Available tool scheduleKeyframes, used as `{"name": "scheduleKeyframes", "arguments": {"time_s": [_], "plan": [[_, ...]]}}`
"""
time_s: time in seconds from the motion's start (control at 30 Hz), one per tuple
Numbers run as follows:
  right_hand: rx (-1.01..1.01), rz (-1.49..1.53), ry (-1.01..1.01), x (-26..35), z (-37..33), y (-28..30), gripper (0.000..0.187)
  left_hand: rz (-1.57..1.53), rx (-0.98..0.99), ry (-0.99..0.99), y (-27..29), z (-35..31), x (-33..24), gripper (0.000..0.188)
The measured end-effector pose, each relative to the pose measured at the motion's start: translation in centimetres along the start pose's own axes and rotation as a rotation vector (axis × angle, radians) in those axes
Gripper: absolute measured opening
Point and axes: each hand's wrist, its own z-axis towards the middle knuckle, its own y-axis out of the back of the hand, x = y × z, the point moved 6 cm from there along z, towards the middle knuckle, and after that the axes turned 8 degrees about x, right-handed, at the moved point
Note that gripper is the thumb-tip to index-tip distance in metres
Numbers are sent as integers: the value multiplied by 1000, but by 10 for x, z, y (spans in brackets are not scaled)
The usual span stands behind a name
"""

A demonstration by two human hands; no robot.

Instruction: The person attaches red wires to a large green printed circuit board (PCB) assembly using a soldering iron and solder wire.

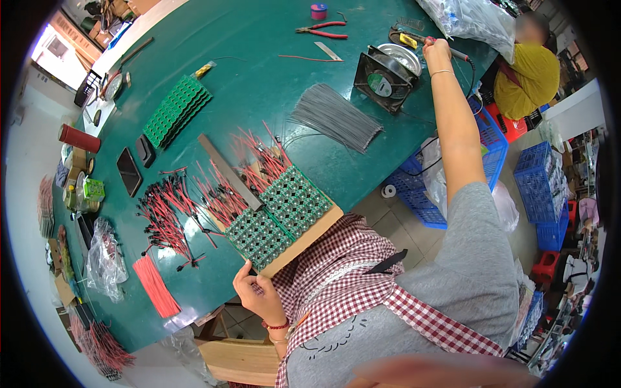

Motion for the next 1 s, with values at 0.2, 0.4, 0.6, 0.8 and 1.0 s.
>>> {"name": "scheduleKeyframes", "arguments": {"time_s": [0.2, 0.4, 0.6, 0.8, 1.0], "plan": [[-20, -5, 1, 12, 15, 2, 21, 0, -18, -74, -4, 5, -2, 5], [227, -284, -2, -4, -3, -9, 19, -13, -24, -26, -3, 5, -3, 10], [313, -351, -32, -14, -11, -12, 19, -3, -23, -9, -2, 3, -2, 10], [357, -396, 97, 7, -19, -17, 16, 15, -23, 12, -3, 3, -4, 10], [317, -301, 11, 11, 6, 5, 14, -30, -27, -6, -3, 7, -8, 9]]}}
